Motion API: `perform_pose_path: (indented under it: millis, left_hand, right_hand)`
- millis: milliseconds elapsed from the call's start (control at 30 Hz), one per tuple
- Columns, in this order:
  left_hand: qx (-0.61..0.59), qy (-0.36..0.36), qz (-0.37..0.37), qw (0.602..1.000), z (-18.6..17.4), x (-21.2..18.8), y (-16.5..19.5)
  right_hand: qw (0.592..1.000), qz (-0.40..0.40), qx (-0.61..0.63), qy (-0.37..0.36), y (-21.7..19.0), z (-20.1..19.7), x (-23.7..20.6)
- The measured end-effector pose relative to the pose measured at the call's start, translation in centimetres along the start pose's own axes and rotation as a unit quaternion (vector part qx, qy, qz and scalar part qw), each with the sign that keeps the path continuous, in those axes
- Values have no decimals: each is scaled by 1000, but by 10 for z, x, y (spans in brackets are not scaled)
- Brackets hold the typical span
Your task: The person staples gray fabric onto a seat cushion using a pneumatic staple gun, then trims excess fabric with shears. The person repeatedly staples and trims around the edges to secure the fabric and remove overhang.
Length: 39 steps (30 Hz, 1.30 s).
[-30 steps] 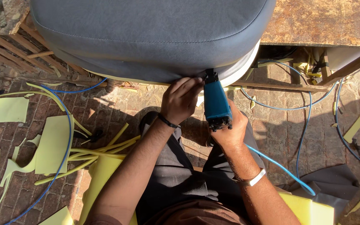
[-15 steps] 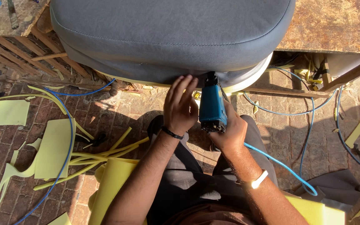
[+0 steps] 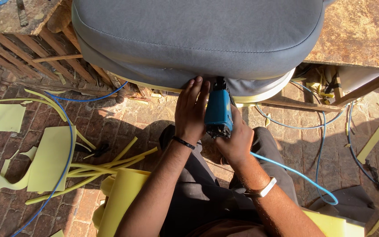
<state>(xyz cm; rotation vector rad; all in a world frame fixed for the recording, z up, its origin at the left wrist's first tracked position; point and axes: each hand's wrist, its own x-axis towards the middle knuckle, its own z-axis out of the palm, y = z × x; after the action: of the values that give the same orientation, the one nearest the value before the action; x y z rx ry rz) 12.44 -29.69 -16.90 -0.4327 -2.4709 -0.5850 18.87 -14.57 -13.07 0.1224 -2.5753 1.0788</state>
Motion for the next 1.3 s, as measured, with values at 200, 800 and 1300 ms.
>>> perform_pose_path:
  millis: [200,800,1300]
  left_hand:
    - [-78,77,13,994,-1,-8,-16]
    - [-225,74,-32,971,0,-27,-55]
    - [25,63,-37,997,-6,14,4]
  right_hand:
    - [997,-30,-64,-32,-23,10,5]
    - [987,-8,-147,-58,-63,39,16]
    - [998,-10,-55,34,19,-16,-23]
